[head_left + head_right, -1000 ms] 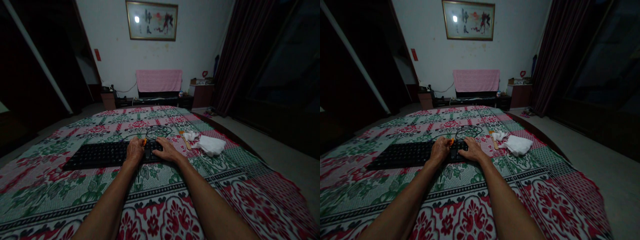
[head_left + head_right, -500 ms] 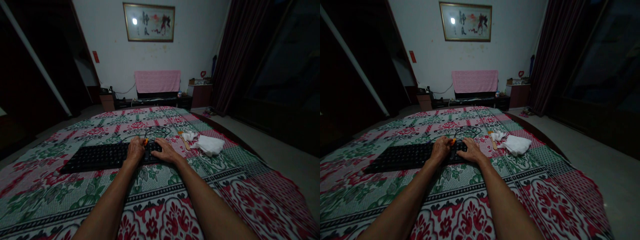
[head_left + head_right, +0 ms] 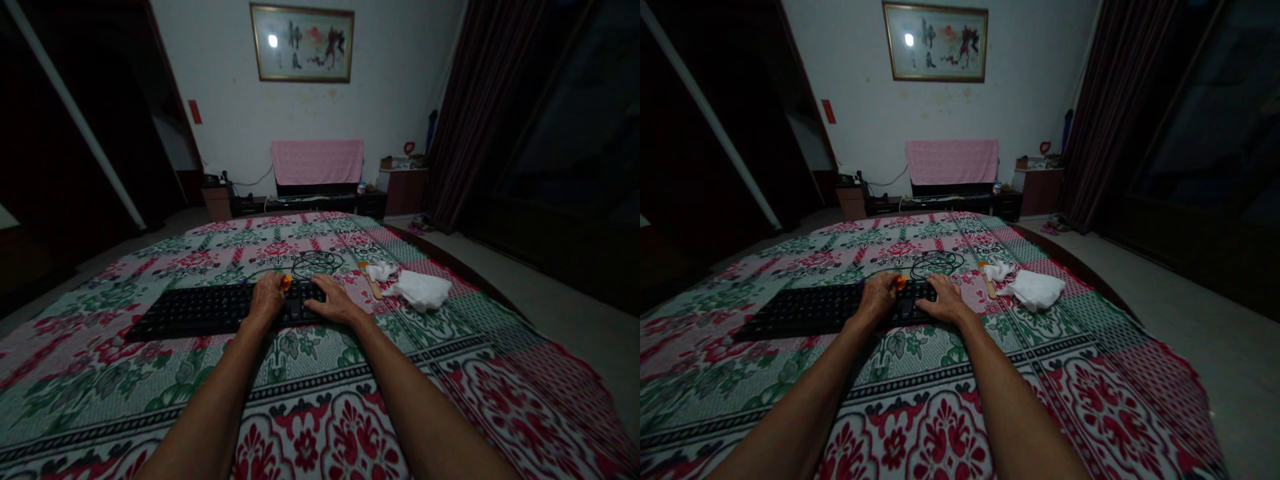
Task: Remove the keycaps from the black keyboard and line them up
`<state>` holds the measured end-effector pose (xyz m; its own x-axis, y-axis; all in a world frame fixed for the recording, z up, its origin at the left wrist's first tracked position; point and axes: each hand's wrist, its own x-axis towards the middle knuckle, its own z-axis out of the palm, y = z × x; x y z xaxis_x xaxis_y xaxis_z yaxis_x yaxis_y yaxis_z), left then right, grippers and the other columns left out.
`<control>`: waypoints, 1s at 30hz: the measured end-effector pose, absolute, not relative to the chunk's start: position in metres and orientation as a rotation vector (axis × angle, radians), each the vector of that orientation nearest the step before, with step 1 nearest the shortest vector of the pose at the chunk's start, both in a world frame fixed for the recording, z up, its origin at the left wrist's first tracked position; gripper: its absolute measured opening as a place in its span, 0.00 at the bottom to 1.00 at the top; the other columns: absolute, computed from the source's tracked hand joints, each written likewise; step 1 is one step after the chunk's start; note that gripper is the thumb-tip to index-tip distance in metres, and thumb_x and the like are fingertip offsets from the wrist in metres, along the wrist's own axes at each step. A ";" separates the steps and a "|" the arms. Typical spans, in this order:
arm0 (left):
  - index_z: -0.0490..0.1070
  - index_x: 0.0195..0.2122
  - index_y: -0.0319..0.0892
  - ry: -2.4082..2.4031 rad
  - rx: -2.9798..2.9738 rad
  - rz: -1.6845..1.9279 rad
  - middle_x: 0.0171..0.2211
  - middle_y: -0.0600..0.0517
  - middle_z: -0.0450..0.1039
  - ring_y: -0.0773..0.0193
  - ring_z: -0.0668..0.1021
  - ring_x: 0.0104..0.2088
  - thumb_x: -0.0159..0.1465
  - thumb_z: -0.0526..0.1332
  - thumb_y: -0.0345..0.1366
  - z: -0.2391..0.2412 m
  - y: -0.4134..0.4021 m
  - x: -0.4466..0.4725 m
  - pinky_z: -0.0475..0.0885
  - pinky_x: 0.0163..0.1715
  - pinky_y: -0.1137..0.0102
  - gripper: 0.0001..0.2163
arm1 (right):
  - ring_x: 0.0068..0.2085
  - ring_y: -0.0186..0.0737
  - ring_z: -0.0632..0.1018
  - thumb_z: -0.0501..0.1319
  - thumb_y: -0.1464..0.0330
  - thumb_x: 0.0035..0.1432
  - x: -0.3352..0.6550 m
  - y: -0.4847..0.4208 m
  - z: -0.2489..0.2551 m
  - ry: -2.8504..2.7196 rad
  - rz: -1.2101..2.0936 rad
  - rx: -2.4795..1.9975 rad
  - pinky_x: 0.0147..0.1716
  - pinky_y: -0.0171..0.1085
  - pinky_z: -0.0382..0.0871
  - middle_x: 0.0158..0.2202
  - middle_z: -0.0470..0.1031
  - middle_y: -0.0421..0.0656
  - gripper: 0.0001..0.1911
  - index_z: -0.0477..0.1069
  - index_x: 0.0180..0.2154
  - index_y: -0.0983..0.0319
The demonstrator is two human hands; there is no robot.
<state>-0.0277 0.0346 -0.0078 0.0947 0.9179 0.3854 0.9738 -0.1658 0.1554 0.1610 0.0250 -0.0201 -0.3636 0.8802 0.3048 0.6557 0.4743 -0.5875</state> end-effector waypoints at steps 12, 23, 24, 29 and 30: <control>0.73 0.39 0.40 -1.883 -2.408 -0.317 0.35 0.46 0.69 0.61 0.72 0.39 0.59 0.48 0.27 0.010 0.015 -0.024 0.65 0.39 0.71 0.15 | 0.59 0.47 0.56 0.60 0.59 0.48 0.161 0.029 -0.026 -2.138 0.471 -1.264 0.55 0.50 0.50 0.58 0.57 0.51 0.31 0.62 0.53 0.64; 0.71 0.36 0.41 -1.846 -2.397 -0.390 0.36 0.48 0.68 0.62 0.71 0.40 0.61 0.48 0.29 -0.001 0.015 -0.015 0.64 0.39 0.71 0.12 | 0.60 0.48 0.54 0.61 0.60 0.47 0.160 0.027 -0.024 -2.124 0.488 -1.293 0.56 0.51 0.49 0.59 0.56 0.50 0.31 0.62 0.53 0.63; 0.71 0.37 0.41 -1.850 -2.390 -0.383 0.36 0.48 0.68 0.62 0.71 0.40 0.61 0.48 0.29 0.000 0.014 -0.015 0.64 0.39 0.71 0.12 | 0.60 0.48 0.54 0.61 0.60 0.47 0.160 0.027 -0.024 -2.127 0.491 -1.293 0.56 0.51 0.48 0.59 0.56 0.50 0.31 0.62 0.53 0.63; 0.73 0.36 0.41 -1.853 -2.451 -0.295 0.35 0.48 0.70 0.62 0.72 0.39 0.59 0.49 0.28 0.008 0.011 -0.012 0.64 0.38 0.71 0.12 | 0.60 0.48 0.55 0.61 0.59 0.47 0.161 0.027 -0.024 -2.155 0.467 -1.277 0.56 0.50 0.49 0.58 0.57 0.51 0.31 0.62 0.53 0.64; 0.73 0.36 0.41 -1.850 -2.457 -0.280 0.35 0.48 0.70 0.62 0.72 0.38 0.59 0.49 0.28 0.009 0.011 -0.012 0.64 0.37 0.71 0.12 | 0.60 0.48 0.55 0.61 0.59 0.47 0.161 0.027 -0.024 -2.155 0.460 -1.277 0.56 0.50 0.49 0.58 0.57 0.51 0.31 0.62 0.53 0.64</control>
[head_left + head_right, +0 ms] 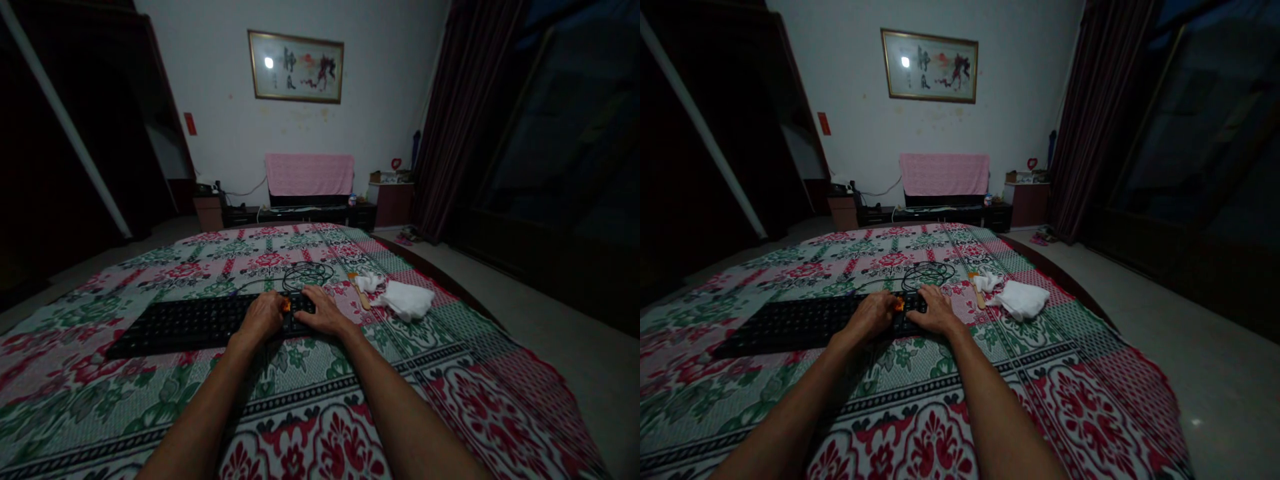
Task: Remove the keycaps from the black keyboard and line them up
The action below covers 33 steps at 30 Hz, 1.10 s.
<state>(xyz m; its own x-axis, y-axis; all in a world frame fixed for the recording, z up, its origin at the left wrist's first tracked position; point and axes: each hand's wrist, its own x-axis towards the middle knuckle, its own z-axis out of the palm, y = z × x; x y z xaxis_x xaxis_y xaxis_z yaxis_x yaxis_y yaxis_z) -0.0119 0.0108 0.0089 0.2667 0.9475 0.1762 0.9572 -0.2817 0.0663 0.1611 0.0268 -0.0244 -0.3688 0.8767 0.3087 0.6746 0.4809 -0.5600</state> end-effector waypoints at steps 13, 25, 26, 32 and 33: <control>0.72 0.37 0.40 -1.817 -2.441 -0.310 0.36 0.47 0.70 0.61 0.71 0.38 0.60 0.49 0.28 0.004 0.012 -0.014 0.64 0.38 0.71 0.13 | 0.60 0.47 0.55 0.61 0.59 0.48 0.161 0.026 -0.025 -2.134 0.480 -1.273 0.56 0.50 0.49 0.59 0.57 0.50 0.32 0.61 0.53 0.64; 0.74 0.38 0.42 -1.792 -2.481 -0.367 0.34 0.48 0.71 0.62 0.72 0.37 0.59 0.50 0.29 0.004 0.009 -0.018 0.64 0.36 0.71 0.13 | 0.60 0.48 0.55 0.60 0.59 0.48 0.161 0.027 -0.026 -2.131 0.487 -1.268 0.55 0.51 0.48 0.59 0.56 0.50 0.31 0.61 0.53 0.62; 0.74 0.38 0.42 -1.786 -2.493 -0.370 0.34 0.47 0.71 0.62 0.72 0.36 0.59 0.50 0.29 0.004 0.009 -0.018 0.64 0.36 0.71 0.13 | 0.59 0.48 0.55 0.60 0.59 0.48 0.161 0.027 -0.026 -2.134 0.487 -1.263 0.55 0.51 0.48 0.59 0.56 0.50 0.31 0.61 0.53 0.63; 0.72 0.38 0.39 -1.698 -2.598 -0.467 0.34 0.48 0.72 0.63 0.73 0.36 0.59 0.50 0.28 0.000 0.009 -0.029 0.64 0.37 0.72 0.12 | 0.60 0.47 0.54 0.60 0.60 0.48 0.160 0.026 -0.023 -2.129 0.500 -1.289 0.56 0.50 0.48 0.59 0.56 0.50 0.31 0.61 0.54 0.64; 0.71 0.39 0.39 -1.714 -2.589 -0.500 0.34 0.48 0.72 0.63 0.72 0.36 0.59 0.50 0.27 -0.002 0.008 -0.031 0.64 0.38 0.72 0.12 | 0.60 0.47 0.54 0.60 0.60 0.48 0.160 0.026 -0.023 -2.131 0.505 -1.295 0.56 0.50 0.48 0.59 0.56 0.49 0.31 0.61 0.54 0.63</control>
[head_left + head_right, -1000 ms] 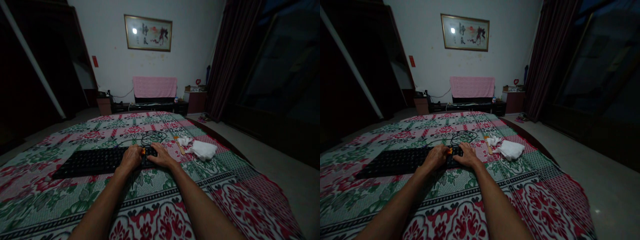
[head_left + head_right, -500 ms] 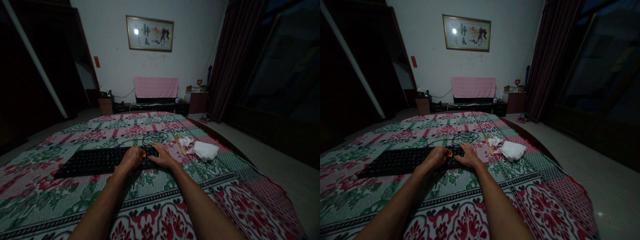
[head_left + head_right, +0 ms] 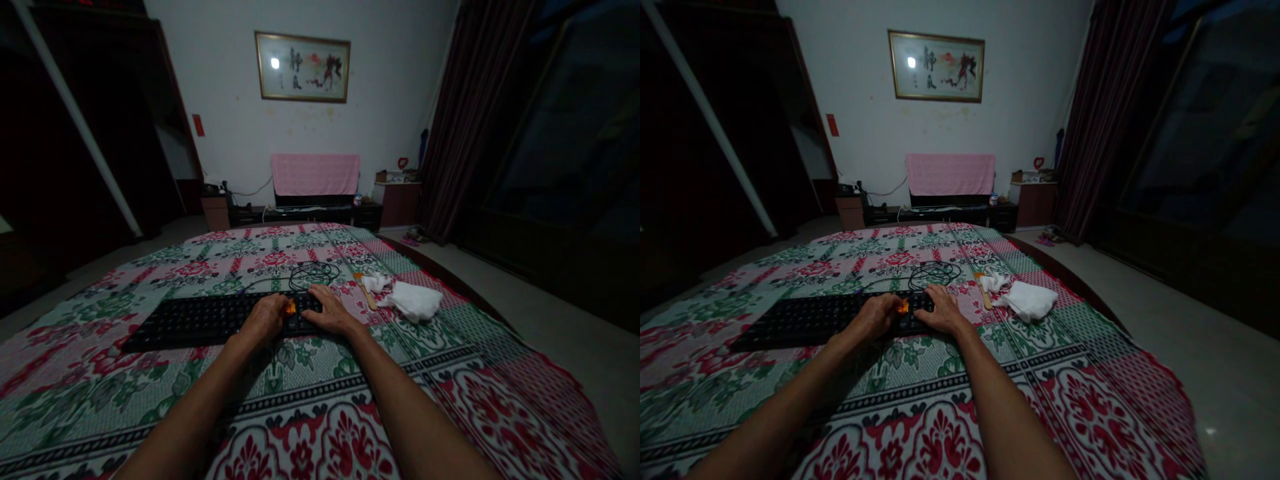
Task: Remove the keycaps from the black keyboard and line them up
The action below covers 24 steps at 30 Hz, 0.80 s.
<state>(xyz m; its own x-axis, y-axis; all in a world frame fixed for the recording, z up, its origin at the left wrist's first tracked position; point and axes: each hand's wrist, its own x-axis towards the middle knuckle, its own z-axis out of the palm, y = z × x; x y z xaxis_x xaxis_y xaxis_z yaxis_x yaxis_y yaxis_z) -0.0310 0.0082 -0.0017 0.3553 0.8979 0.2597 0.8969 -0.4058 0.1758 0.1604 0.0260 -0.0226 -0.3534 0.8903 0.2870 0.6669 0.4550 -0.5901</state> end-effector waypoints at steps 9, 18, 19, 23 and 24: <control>0.71 0.41 0.41 1.686 2.590 0.586 0.37 0.48 0.69 0.62 0.69 0.40 0.60 0.48 0.26 -0.012 -0.004 -0.032 0.64 0.40 0.70 0.14 | 0.59 0.47 0.55 0.60 0.60 0.47 0.161 0.028 -0.025 -2.117 0.507 -1.266 0.56 0.51 0.48 0.58 0.57 0.49 0.30 0.62 0.53 0.62; 0.74 0.35 0.40 1.513 2.678 0.357 0.32 0.48 0.70 0.62 0.69 0.35 0.57 0.49 0.24 0.008 0.001 -0.041 0.63 0.37 0.70 0.14 | 0.60 0.47 0.54 0.59 0.59 0.48 0.161 0.028 -0.023 -2.151 0.508 -1.294 0.57 0.49 0.48 0.59 0.55 0.50 0.32 0.60 0.54 0.65; 0.74 0.35 0.40 1.538 2.672 0.359 0.32 0.48 0.70 0.62 0.69 0.35 0.56 0.49 0.24 0.008 0.002 -0.043 0.63 0.37 0.70 0.14 | 0.60 0.47 0.54 0.59 0.59 0.48 0.161 0.028 -0.023 -2.155 0.506 -1.293 0.57 0.49 0.48 0.59 0.55 0.50 0.32 0.60 0.54 0.66; 0.73 0.37 0.40 1.669 2.635 0.444 0.34 0.47 0.70 0.62 0.70 0.37 0.57 0.50 0.25 0.009 0.001 -0.048 0.63 0.38 0.70 0.14 | 0.60 0.47 0.55 0.60 0.59 0.48 0.162 0.031 -0.027 -2.143 0.502 -1.278 0.57 0.49 0.48 0.59 0.56 0.50 0.32 0.60 0.54 0.64; 0.73 0.37 0.40 1.668 2.636 0.461 0.35 0.47 0.70 0.62 0.70 0.37 0.57 0.50 0.25 0.008 0.000 -0.046 0.63 0.38 0.70 0.14 | 0.60 0.47 0.55 0.60 0.59 0.48 0.162 0.032 -0.028 -2.138 0.503 -1.274 0.56 0.49 0.48 0.59 0.56 0.49 0.32 0.61 0.54 0.63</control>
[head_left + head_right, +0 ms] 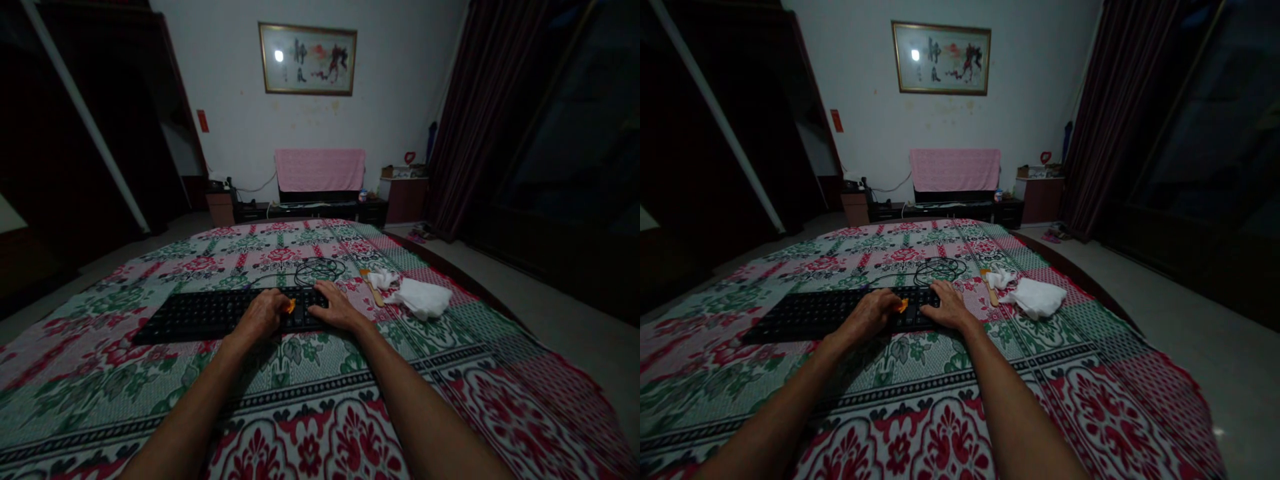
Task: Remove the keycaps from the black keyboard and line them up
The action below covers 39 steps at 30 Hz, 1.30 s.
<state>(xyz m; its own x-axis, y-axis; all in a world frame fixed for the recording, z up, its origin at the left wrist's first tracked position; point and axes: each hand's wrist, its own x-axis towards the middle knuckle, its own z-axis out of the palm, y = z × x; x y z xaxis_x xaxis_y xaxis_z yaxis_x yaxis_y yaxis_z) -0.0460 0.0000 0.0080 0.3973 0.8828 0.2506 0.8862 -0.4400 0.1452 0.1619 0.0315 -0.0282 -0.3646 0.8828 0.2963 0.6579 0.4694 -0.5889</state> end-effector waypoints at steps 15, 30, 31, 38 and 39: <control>0.75 0.33 0.41 -1.698 -2.648 -0.465 0.33 0.48 0.71 0.63 0.71 0.36 0.57 0.52 0.26 0.008 -0.002 -0.051 0.64 0.38 0.70 0.12 | 0.60 0.47 0.55 0.60 0.60 0.48 0.161 0.033 -0.029 -2.141 0.473 -1.253 0.56 0.49 0.49 0.58 0.57 0.50 0.32 0.61 0.54 0.65; 0.76 0.33 0.41 -1.616 -2.659 -0.510 0.32 0.50 0.72 0.64 0.72 0.34 0.55 0.54 0.25 0.009 0.000 -0.060 0.64 0.37 0.72 0.12 | 0.60 0.47 0.55 0.60 0.59 0.48 0.162 0.034 -0.030 -2.150 0.486 -1.255 0.56 0.49 0.49 0.59 0.56 0.50 0.32 0.61 0.54 0.64; 0.76 0.34 0.41 -1.610 -2.662 -0.530 0.32 0.50 0.72 0.64 0.72 0.34 0.55 0.54 0.25 0.007 0.000 -0.059 0.64 0.37 0.72 0.12 | 0.60 0.47 0.55 0.60 0.59 0.47 0.162 0.034 -0.030 -2.149 0.485 -1.254 0.56 0.49 0.49 0.59 0.56 0.50 0.32 0.61 0.54 0.64; 0.76 0.33 0.41 -1.550 -2.718 -0.485 0.32 0.49 0.71 0.64 0.72 0.35 0.56 0.53 0.26 0.001 0.000 -0.051 0.65 0.37 0.71 0.12 | 0.60 0.48 0.55 0.60 0.59 0.48 0.162 0.034 -0.030 -2.155 0.481 -1.266 0.57 0.49 0.49 0.59 0.56 0.51 0.32 0.61 0.54 0.65; 0.76 0.33 0.41 -1.570 -2.707 -0.477 0.32 0.49 0.71 0.64 0.72 0.35 0.56 0.53 0.25 0.002 0.000 -0.052 0.65 0.37 0.71 0.12 | 0.60 0.47 0.55 0.60 0.59 0.48 0.162 0.034 -0.030 -2.154 0.483 -1.268 0.57 0.50 0.49 0.59 0.56 0.50 0.32 0.61 0.54 0.65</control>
<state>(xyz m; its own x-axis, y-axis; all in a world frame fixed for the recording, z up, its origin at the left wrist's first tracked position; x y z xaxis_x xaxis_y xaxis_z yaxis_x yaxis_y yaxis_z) -0.0516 -0.0004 0.0022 0.4625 0.8519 0.2458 0.8446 -0.5077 0.1701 0.1620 0.0341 -0.0304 -0.3740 0.8766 0.3027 0.6637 0.4810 -0.5729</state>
